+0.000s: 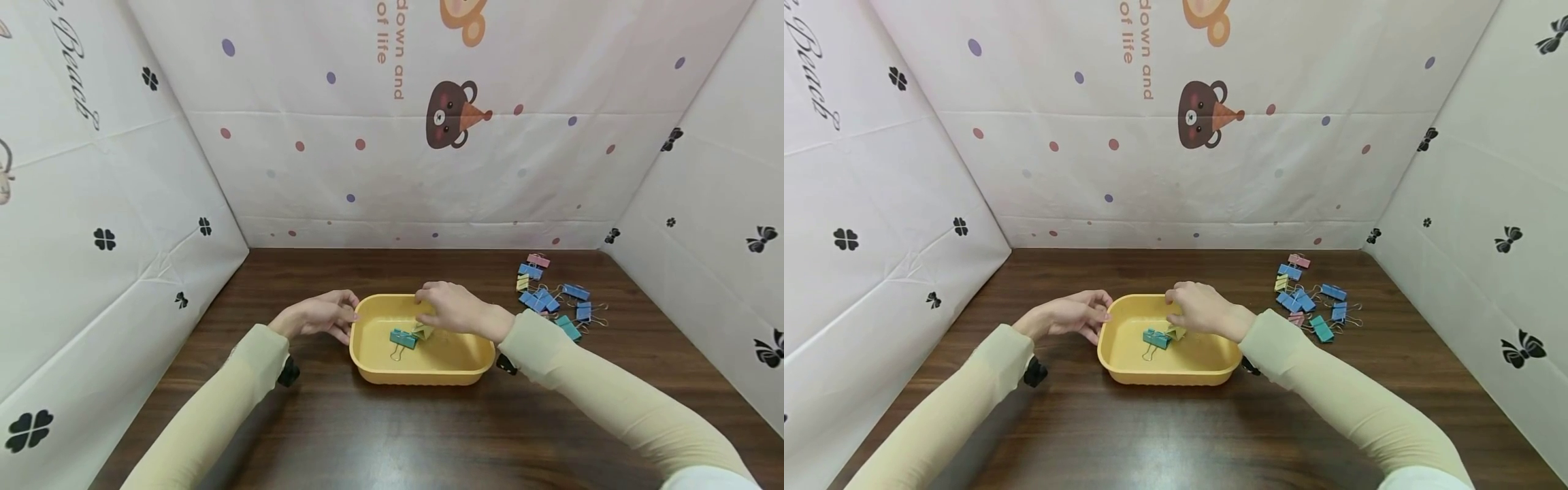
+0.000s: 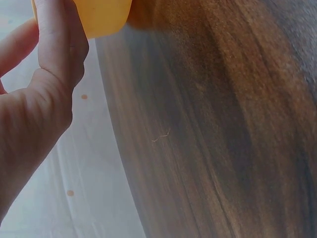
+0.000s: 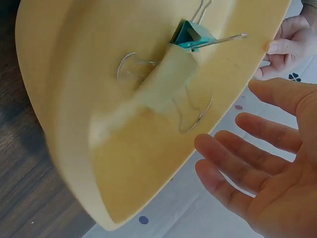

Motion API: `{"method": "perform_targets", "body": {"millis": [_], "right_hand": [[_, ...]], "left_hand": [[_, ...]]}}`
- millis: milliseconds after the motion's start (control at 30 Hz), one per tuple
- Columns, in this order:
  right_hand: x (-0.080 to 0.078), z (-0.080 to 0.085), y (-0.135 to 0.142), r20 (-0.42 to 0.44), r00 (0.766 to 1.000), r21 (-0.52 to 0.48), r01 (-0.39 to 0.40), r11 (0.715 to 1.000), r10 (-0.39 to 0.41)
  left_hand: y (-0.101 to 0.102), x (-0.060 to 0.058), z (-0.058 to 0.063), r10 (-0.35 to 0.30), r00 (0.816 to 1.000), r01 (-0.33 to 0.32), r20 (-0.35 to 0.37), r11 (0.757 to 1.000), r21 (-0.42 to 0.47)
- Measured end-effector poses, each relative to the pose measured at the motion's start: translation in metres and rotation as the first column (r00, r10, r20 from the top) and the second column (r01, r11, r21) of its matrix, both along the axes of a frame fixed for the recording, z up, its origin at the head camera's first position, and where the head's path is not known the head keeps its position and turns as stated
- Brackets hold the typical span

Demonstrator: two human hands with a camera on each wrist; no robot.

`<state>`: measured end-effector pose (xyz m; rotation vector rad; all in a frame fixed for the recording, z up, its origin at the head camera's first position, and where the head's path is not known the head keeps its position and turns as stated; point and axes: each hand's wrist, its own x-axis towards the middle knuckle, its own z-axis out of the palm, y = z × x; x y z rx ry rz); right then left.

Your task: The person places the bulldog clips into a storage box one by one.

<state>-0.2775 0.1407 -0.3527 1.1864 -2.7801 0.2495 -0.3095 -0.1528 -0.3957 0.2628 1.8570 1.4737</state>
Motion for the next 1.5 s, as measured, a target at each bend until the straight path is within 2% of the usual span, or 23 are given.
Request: {"method": "perform_targets", "body": {"millis": [167,333,433,533,667,767,867,967,1100,1233,1500], "right_hand": [[-0.01,0.011,0.008,0.006,0.998,-0.041,0.055,0.998,-0.055],[-0.036,0.021,0.04,0.029,0.986,-0.146,0.169,0.975,-0.166],[-0.052,0.019,0.068,0.065,0.967,-0.161,0.253,0.954,-0.246],[-0.067,0.012,0.097,0.1,0.942,-0.117,0.332,0.936,-0.321],[-0.08,0.0,0.131,0.158,0.895,-0.066,0.432,0.9,-0.418],[-0.084,-0.007,0.149,0.207,0.856,-0.036,0.491,0.87,-0.474],[-0.085,-0.014,0.16,0.241,0.828,0.004,0.52,0.854,-0.506],[-0.087,-0.02,0.167,0.232,0.824,0.048,0.521,0.852,-0.517],[-0.09,-0.027,0.173,0.175,0.814,0.106,0.543,0.833,-0.553],[-0.09,-0.032,0.178,0.149,0.802,0.12,0.565,0.816,-0.578],[-0.092,-0.036,0.183,0.197,0.779,0.094,0.59,0.802,-0.596]], "left_hand": [[-0.001,0.002,0.001,0.003,1.0,-0.003,-0.004,1.0,0.005],[-0.002,0.003,0.001,0.001,1.0,-0.001,-0.004,1.0,0.012],[-0.002,0.003,0.001,0.001,1.0,-0.001,-0.001,1.0,0.02],[-0.001,0.002,0.0,-0.001,1.0,0.001,-0.001,1.0,0.02],[-0.001,0.003,-0.001,0.004,1.0,-0.004,-0.001,1.0,0.011],[-0.001,0.003,-0.002,0.003,1.0,-0.003,0.0,1.0,0.013],[-0.001,0.003,-0.002,-0.001,1.0,0.001,-0.001,1.0,0.014],[-0.001,0.003,-0.001,0.002,1.0,-0.002,0.001,1.0,0.018],[-0.001,0.003,0.001,0.006,1.0,-0.006,0.005,1.0,0.025],[0.0,0.004,0.001,0.017,1.0,-0.017,0.006,1.0,0.016],[-0.001,0.003,0.001,0.003,1.0,-0.003,0.0,1.0,0.014]]}}
